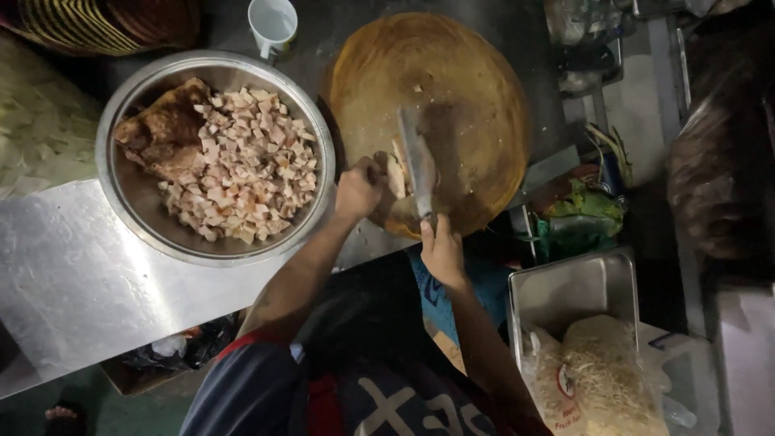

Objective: The person uses a large cleaver to chop a piece of cooked meat into small cubes on a round wooden cutting board. They repeatedly gather the chopped pieces and transfer them into a large metal bowl that already contains a pile of diced meat.

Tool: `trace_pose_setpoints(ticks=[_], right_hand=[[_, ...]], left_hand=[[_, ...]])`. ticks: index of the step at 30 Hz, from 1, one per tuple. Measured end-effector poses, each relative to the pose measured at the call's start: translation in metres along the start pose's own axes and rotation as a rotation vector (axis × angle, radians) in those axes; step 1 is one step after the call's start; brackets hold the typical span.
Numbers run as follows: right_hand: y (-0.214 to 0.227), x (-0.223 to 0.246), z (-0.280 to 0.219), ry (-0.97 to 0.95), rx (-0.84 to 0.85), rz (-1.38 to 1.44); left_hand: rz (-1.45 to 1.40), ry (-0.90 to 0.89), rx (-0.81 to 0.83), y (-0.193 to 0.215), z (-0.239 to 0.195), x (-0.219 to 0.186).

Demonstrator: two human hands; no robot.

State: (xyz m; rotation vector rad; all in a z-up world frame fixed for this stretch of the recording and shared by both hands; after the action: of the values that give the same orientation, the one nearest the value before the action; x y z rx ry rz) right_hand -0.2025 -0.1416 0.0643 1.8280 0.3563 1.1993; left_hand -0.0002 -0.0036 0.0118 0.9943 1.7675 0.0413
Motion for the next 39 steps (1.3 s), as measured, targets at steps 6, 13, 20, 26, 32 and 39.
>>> trace_pose_setpoints(ticks=[6, 13, 20, 26, 32, 39], right_hand=[[-0.001, 0.052, -0.003, 0.145, -0.233, 0.107], [-0.064, -0.01, 0.015, -0.292, 0.296, -0.098], [-0.029, -0.024, 0.027, -0.225, 0.253, 0.644], [-0.003, -0.002, 0.015, -0.18, 0.037, 0.725], [0.002, -0.003, -0.004, -0.271, -0.049, 0.676], [-0.016, -0.003, -0.039, -0.216, 0.122, 0.581]], left_hand=[[0.018, -0.015, -0.082, 0.013, -0.005, 0.002], [0.048, 0.001, 0.057, -0.006, -0.003, -0.008], [0.316, -0.023, 0.147, 0.015, 0.003, -0.038], [0.657, -0.407, 0.13, 0.017, 0.003, -0.071], [1.317, -0.626, 0.169, 0.034, 0.019, -0.1], [1.112, -0.582, 0.044, 0.06, 0.028, -0.074]])
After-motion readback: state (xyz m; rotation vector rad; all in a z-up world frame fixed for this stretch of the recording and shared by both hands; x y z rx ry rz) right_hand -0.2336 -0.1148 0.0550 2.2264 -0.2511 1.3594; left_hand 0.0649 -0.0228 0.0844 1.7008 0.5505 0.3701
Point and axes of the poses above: each hand's wrist, its own z-axis towards the middle knuckle, its own y-axis out of the back of the hand, x = y × z, the point moved 2 cm from there along z, towards the middle knuckle, and after that the axes turned 10 degrees about z, right-handed, at the moved point
